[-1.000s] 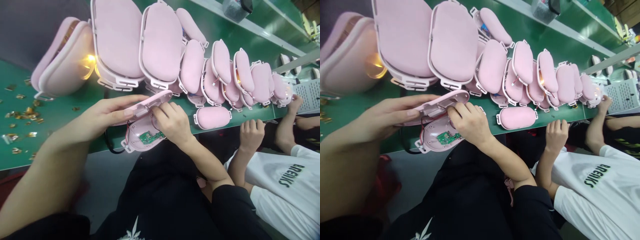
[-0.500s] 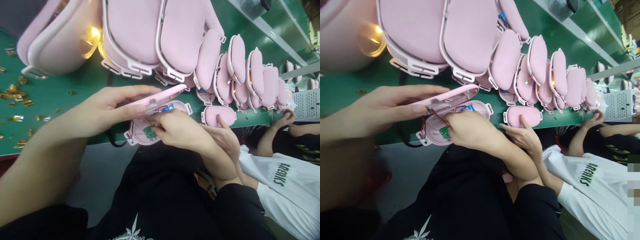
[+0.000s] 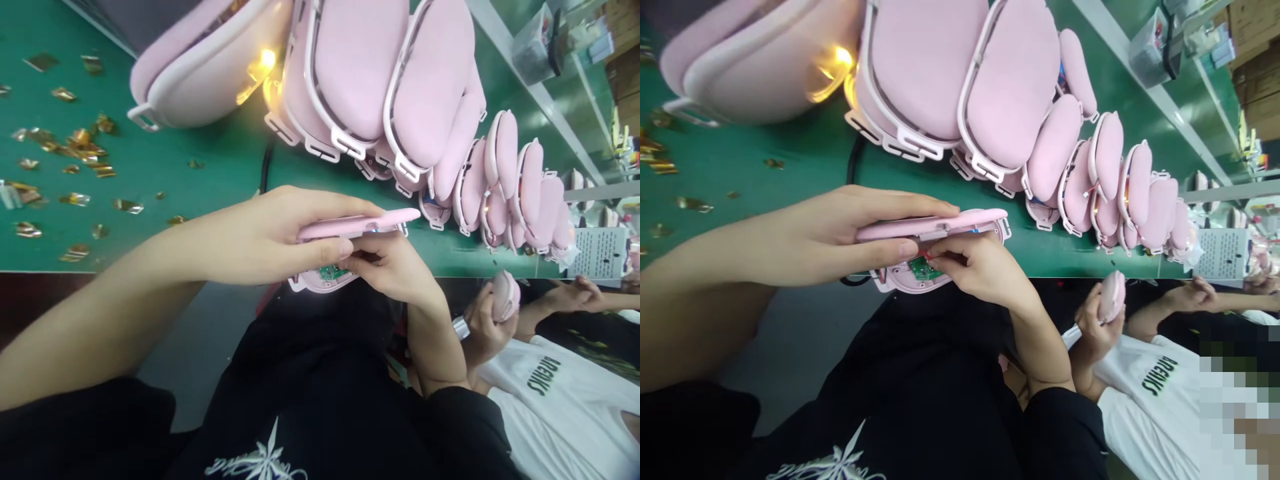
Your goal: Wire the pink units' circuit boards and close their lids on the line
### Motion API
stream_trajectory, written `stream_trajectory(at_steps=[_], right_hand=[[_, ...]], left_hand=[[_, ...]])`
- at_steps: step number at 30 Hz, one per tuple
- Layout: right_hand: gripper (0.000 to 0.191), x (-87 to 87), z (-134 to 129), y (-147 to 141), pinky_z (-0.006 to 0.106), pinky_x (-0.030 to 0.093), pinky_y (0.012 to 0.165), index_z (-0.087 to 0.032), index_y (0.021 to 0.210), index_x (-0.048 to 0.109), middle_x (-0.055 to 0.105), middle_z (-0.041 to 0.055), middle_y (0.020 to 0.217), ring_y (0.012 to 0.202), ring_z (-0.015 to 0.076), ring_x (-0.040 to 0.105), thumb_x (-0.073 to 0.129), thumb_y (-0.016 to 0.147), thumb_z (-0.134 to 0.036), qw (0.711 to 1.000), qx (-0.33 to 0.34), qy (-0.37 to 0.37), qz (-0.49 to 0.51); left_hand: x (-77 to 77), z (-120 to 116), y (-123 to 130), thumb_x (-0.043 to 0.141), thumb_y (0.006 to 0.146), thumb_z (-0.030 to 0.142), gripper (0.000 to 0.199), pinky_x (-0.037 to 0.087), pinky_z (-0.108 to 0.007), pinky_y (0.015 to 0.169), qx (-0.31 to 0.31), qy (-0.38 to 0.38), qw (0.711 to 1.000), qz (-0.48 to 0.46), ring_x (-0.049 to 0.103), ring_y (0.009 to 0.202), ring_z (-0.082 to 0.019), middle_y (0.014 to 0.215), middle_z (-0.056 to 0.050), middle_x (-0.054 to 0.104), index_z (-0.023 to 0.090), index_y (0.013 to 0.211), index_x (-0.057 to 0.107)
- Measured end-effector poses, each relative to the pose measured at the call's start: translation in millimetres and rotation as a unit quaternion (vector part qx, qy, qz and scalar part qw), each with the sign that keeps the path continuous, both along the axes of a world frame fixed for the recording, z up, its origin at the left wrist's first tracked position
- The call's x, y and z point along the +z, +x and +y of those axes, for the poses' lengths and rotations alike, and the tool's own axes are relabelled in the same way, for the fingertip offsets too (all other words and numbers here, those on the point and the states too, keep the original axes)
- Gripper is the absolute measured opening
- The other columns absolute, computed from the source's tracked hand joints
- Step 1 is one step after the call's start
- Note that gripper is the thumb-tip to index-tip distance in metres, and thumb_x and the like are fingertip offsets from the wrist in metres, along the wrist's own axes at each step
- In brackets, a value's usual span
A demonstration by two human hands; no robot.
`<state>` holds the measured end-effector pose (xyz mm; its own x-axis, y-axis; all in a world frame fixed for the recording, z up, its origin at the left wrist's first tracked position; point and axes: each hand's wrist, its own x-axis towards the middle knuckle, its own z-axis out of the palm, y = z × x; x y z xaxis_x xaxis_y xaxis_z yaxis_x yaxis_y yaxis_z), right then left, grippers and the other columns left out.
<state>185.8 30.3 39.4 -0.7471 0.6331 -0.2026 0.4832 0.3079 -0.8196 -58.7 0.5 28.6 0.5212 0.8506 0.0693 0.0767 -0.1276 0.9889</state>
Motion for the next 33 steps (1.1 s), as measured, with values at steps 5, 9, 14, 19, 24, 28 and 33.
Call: stream_trajectory(at_steps=[5, 9, 14, 19, 24, 28, 33], right_hand=[[0.015, -2.4, -7.8, 2.1, 0.032, 0.064, 0.097, -0.022, 0.101, 0.086, 0.083, 0.0035, 0.11, 0.105, 0.0183, 0.079, 0.074, 0.101, -0.014, 0.997, 0.019, 0.077, 0.01], [0.02, -6.4, -14.4, 2.7, 0.029, 0.065, 0.09, -0.022, 0.101, 0.087, 0.081, 0.0036, 0.108, 0.097, 0.0153, 0.078, 0.07, 0.102, -0.01, 0.985, 0.023, 0.172, 0.021], [0.024, -8.7, -14.6, 3.4, 0.029, 0.066, 0.094, -0.021, 0.099, 0.085, 0.083, 0.0026, 0.107, 0.1, 0.0159, 0.079, 0.067, 0.1, -0.004, 0.981, 0.019, 0.192, 0.028], [0.025, -10.0, -15.2, 3.6, 0.03, 0.067, 0.094, -0.021, 0.1, 0.084, 0.084, 0.0034, 0.107, 0.102, 0.0166, 0.079, 0.065, 0.101, -0.005, 0.974, 0.024, 0.226, 0.022], [0.026, -14.2, -19.3, 9.4, 0.028, 0.067, 0.086, -0.021, 0.099, 0.083, 0.084, 0.003, 0.103, 0.093, 0.0161, 0.079, 0.064, 0.101, -0.004, 0.952, 0.06, 0.299, 0.026], [0.027, -17.8, -20.4, 14.0, 0.028, 0.067, 0.089, -0.023, 0.098, 0.082, 0.085, 0.0021, 0.103, 0.093, 0.0163, 0.08, 0.064, 0.1, -0.003, 0.938, 0.071, 0.338, 0.038], [0.022, -17.2, -20.8, 12.2, 0.029, 0.067, 0.091, -0.021, 0.103, 0.082, 0.084, 0.0023, 0.101, 0.095, 0.0165, 0.079, 0.064, 0.102, -0.007, 0.958, 0.053, 0.281, 0.027]], left_hand=[[0.0, 0.0, -1.6, 0.06, 0.107, 0.045, 0.048, 0.06, -0.024, 0.089, -0.018, 0.011, 1.0, 0.002, 0.074, 0.107, -0.02, 0.139, -0.002, 0.075, 0.032, 0.153, 0.065], [2.0, -1.6, -1.6, 0.061, 0.106, 0.044, 0.05, 0.061, -0.025, 0.085, -0.024, -0.004, 1.0, 0.016, 0.075, 0.113, -0.023, 0.142, -0.002, 0.074, 0.035, 0.155, 0.062], [6.3, -0.7, -1.4, 0.06, 0.105, 0.041, 0.049, 0.062, -0.028, 0.091, -0.045, 0.002, 0.998, 0.036, 0.073, 0.121, -0.025, 0.145, -0.001, 0.072, 0.035, 0.153, 0.064], [6.8, 0.6, -1.2, 0.059, 0.105, 0.04, 0.046, 0.06, -0.033, 0.105, -0.052, 0.017, 0.998, 0.037, 0.069, 0.133, -0.027, 0.152, -0.001, 0.068, 0.034, 0.15, 0.066], [4.7, -0.3, -2.0, 0.056, 0.107, 0.041, 0.039, 0.058, -0.032, 0.106, -0.063, 0.038, 0.997, 0.035, 0.069, 0.131, -0.027, 0.149, -0.001, 0.07, 0.034, 0.143, 0.071], [4.1, -0.3, -2.6, 0.054, 0.11, 0.04, 0.032, 0.059, -0.029, 0.1, -0.076, 0.052, 0.995, 0.039, 0.073, 0.121, -0.023, 0.135, 0.0, 0.075, 0.036, 0.135, 0.073], [1.8, -0.1, -2.5, 0.051, 0.111, 0.039, 0.034, 0.059, -0.028, 0.096, -0.073, 0.061, 0.995, 0.034, 0.072, 0.125, -0.024, 0.142, 0.001, 0.073, 0.034, 0.135, 0.074]])
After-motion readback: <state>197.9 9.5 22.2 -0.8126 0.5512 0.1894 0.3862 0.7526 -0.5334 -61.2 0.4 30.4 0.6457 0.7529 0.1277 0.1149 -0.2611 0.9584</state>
